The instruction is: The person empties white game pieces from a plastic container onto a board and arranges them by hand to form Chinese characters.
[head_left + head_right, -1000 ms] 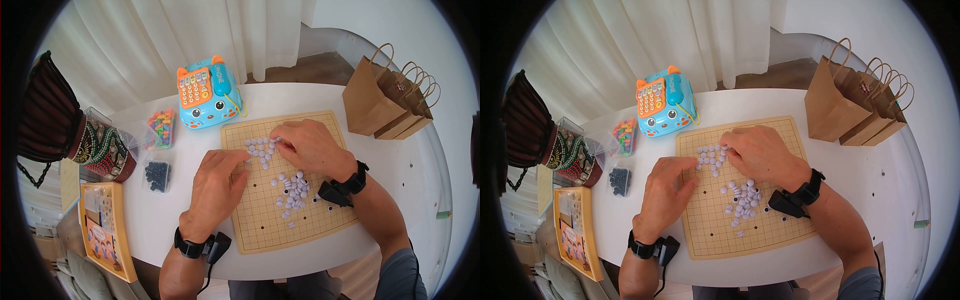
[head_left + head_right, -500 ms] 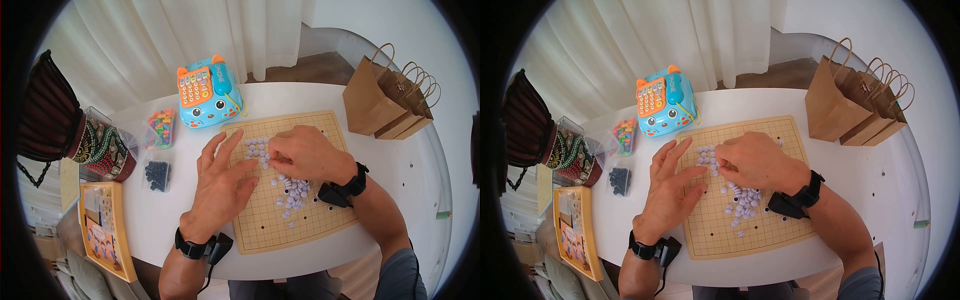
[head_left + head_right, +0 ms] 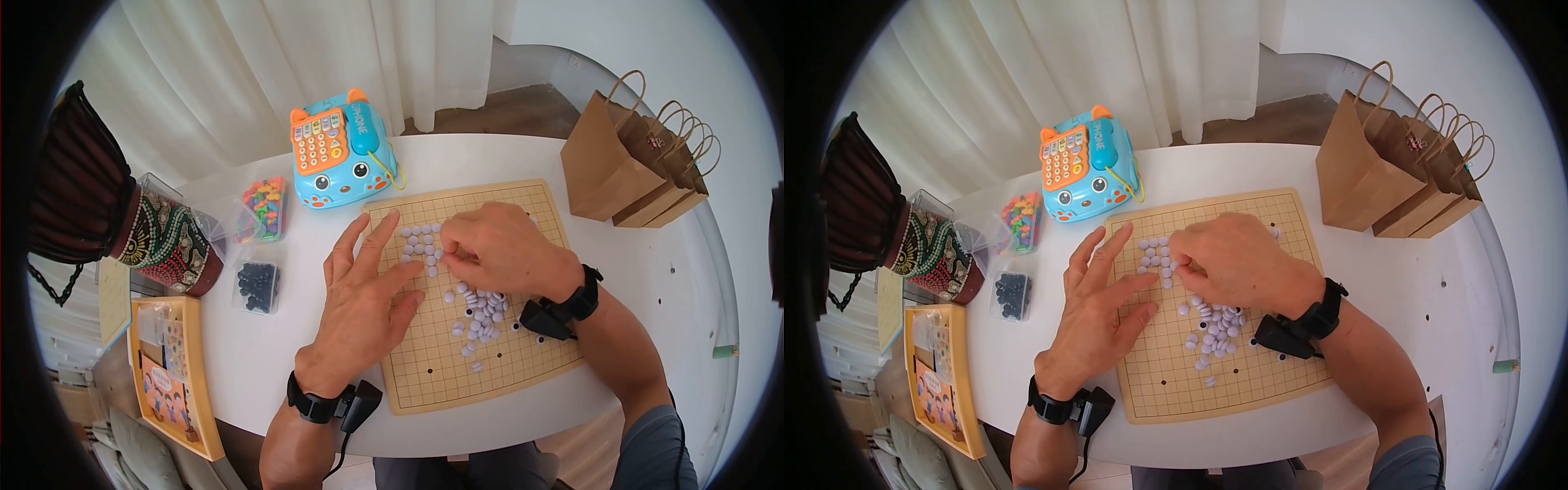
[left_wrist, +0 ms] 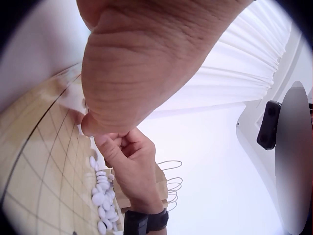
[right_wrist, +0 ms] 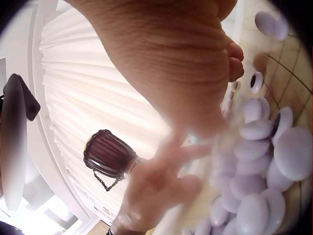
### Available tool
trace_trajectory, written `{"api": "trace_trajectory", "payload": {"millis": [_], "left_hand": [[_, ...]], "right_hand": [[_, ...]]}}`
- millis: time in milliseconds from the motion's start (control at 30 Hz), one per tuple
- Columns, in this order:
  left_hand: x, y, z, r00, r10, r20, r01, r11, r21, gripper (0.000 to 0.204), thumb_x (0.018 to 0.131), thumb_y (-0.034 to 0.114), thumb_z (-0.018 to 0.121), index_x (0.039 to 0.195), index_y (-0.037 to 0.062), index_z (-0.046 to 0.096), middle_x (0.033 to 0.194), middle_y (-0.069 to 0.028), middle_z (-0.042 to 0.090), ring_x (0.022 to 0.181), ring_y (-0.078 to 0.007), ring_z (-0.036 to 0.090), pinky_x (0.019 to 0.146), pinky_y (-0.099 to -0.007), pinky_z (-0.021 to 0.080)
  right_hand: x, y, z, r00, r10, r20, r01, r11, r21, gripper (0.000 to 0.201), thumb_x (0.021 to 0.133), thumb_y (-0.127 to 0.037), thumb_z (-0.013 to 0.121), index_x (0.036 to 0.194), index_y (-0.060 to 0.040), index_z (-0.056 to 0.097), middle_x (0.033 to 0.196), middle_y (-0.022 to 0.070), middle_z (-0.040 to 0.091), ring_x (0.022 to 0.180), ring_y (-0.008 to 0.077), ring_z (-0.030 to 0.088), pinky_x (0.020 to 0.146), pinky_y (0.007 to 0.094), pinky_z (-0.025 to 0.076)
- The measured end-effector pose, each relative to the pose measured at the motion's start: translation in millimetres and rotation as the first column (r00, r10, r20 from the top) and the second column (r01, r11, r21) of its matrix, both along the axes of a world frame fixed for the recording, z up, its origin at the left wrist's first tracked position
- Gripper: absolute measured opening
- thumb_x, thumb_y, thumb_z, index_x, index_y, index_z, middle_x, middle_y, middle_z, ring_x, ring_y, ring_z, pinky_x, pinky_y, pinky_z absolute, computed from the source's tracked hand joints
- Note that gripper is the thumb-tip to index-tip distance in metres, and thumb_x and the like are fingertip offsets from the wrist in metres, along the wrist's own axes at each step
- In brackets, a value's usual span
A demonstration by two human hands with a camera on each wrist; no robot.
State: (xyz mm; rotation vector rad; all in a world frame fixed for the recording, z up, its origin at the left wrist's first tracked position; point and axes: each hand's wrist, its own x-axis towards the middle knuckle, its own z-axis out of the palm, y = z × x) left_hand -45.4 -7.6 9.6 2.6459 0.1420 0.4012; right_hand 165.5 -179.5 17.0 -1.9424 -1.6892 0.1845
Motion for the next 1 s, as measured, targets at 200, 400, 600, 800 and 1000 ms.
{"api": "trace_trajectory", "payload": {"millis": [200,400,600,800,1000], "left_hand": [[-0.2,0.4,-0.9,1.0,0.005,0.003,-0.005,1.0,-0.003,0.035,0.093,0.014,0.093,0.128,0.0131,0.088,0.185,-0.0169,0.042,0.171,-0.0486,0.028,0.136,-0.0603,0.031],[0.3,0.4,-0.8,1.0,0.002,-0.005,-0.002,1.0,-0.005,0.035,0.093,0.013,0.093,0.128,0.0131,0.087,0.185,-0.0171,0.042,0.171,-0.0488,0.029,0.136,-0.0602,0.031],[0.2,-0.2,0.6,1.0,-0.012,0.0,0.012,1.0,-0.012,0.036,0.093,0.014,0.093,0.129,0.0151,0.088,0.185,-0.0175,0.042,0.171,-0.0491,0.029,0.136,-0.0602,0.031],[-0.2,-0.6,1.5,1.0,-0.027,-0.002,0.027,1.0,-0.009,0.038,0.093,0.015,0.093,0.13,0.0183,0.088,0.184,-0.0178,0.042,0.17,-0.0495,0.029,0.136,-0.0597,0.031],[0.5,-0.7,1.6,0.999,-0.035,-0.004,0.035,0.999,-0.01,0.038,0.093,0.015,0.093,0.13,0.0189,0.087,0.185,-0.0175,0.042,0.17,-0.0496,0.028,0.136,-0.0596,0.031]], "right_hand": [[1.3,0.0,-0.3,0.999,-0.025,0.025,0.025,1.0,-0.005,0.018,0.097,-0.021,0.079,0.091,-0.0097,0.066,0.081,0.0084,0.073,0.075,0.0363,0.072,0.068,0.0509,0.053],[2.1,0.0,-0.5,0.999,-0.031,0.04,0.031,0.999,0.005,0.018,0.097,-0.02,0.078,0.09,-0.0091,0.066,0.081,0.0091,0.073,0.076,0.0369,0.072,0.068,0.0511,0.053],[3.6,-1.2,-2.2,0.991,-0.135,-0.007,0.135,0.991,0.019,0.015,0.095,-0.02,0.079,0.092,-0.0092,0.068,0.079,0.0097,0.074,0.075,0.0377,0.073,0.068,0.0503,0.055],[10.1,-0.6,-8.6,0.974,-0.217,0.069,0.209,0.973,0.101,0.014,0.093,-0.016,0.084,0.091,-0.0103,0.071,0.07,0.0068,0.069,0.065,0.0301,0.069,0.062,0.0433,0.052],[6.1,-1.0,-5.2,0.991,-0.133,0.004,0.133,0.989,0.061,0.015,0.092,-0.015,0.084,0.091,-0.0096,0.071,0.07,0.0061,0.07,0.065,0.0287,0.069,0.063,0.0432,0.051]]}}
